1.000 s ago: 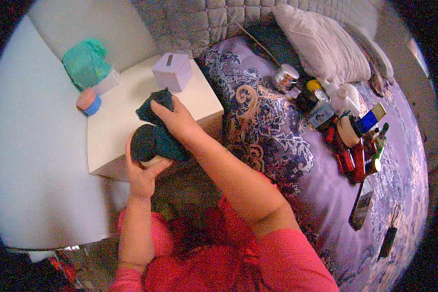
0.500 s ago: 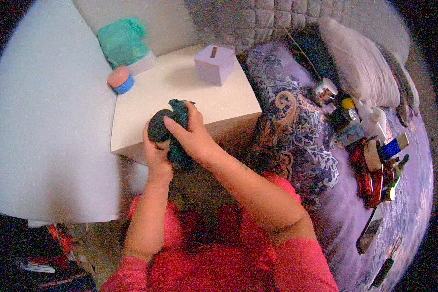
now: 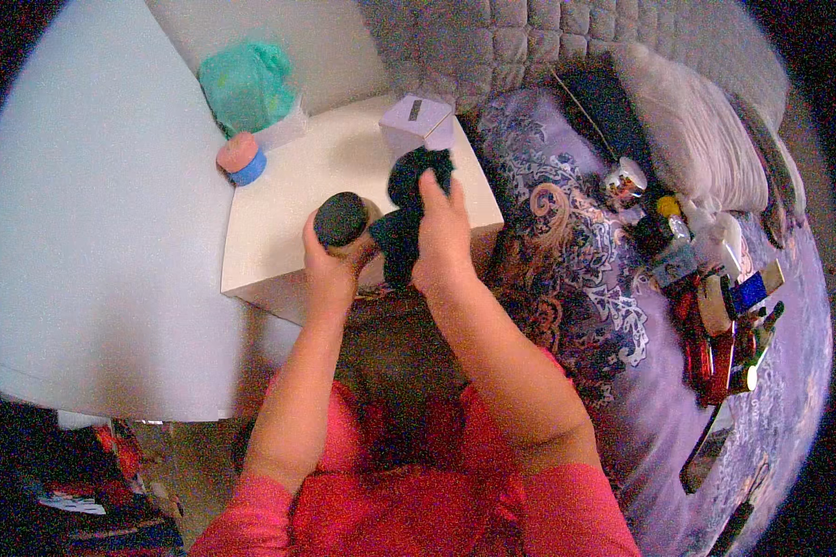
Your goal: The person wipes a white bedside table with a dark cloth, then wipes several small containers and a box on the bed before placing them on the table. The person handles a green plastic bag, a white box, a blue round container, a pink round container, and a black-lidded jar.
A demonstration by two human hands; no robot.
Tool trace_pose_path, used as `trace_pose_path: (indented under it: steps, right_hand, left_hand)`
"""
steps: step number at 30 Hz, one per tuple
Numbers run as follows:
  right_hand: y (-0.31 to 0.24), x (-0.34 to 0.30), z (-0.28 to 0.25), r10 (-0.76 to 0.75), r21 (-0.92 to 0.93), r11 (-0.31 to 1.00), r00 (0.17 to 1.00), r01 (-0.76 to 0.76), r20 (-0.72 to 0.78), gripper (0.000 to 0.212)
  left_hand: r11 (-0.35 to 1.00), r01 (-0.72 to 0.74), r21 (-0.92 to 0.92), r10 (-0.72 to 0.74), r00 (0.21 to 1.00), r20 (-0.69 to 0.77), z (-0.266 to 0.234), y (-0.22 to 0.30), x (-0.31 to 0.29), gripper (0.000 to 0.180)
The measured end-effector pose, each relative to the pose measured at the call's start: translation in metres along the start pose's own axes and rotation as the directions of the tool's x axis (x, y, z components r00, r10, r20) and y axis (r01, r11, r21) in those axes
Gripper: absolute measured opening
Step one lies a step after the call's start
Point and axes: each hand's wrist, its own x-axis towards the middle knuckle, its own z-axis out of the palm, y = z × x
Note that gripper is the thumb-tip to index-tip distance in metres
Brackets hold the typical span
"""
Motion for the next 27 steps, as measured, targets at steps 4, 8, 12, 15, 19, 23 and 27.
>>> trace_pose_path:
  steps: [4, 8, 12, 15, 19, 23, 27]
  right_hand:
    - [-0.028, 0.008, -0.004, -0.199, 0.107, 0.970, 0.968, 0.217, -0.155, 0.043]
    - [-0.042, 0.019, -0.022, -0.271, 0.159, 0.943, 0.952, 0.291, -0.140, 0.046]
    - [-0.052, 0.023, -0.028, -0.255, 0.207, 0.935, 0.952, 0.288, -0.171, 0.043]
    - [-0.055, 0.030, -0.037, -0.258, 0.233, 0.926, 0.948, 0.297, -0.185, 0.041]
    - [-0.063, 0.029, -0.037, -0.264, 0.264, 0.916, 0.949, 0.302, -0.171, 0.037]
    - [-0.067, 0.029, -0.036, -0.194, 0.274, 0.930, 0.961, 0.245, -0.199, 0.032]
    - [-0.067, 0.034, -0.040, -0.195, 0.282, 0.928, 0.963, 0.242, -0.184, 0.029]
  left_hand:
    - [0.966, -0.169, 0.197, 0.149, 0.982, 0.112, 0.035, -0.011, 0.022, 0.067]
    - [0.905, -0.393, 0.163, 0.339, 0.898, 0.282, 0.077, -0.015, 0.036, 0.057]
    - [0.740, -0.469, 0.483, 0.424, 0.882, 0.206, 0.098, -0.037, 0.038, 0.071]
    - [0.753, -0.404, 0.519, 0.392, 0.909, 0.140, 0.102, -0.037, 0.050, 0.085]
    - [0.815, -0.391, 0.427, 0.442, 0.897, -0.022, 0.091, -0.034, 0.108, 0.099]
    - [0.635, -0.312, 0.707, 0.222, 0.950, 0.220, 0.106, 0.006, 0.148, 0.102]
    - [0.444, -0.297, 0.845, -0.093, 0.923, 0.373, 0.122, 0.031, 0.157, 0.099]
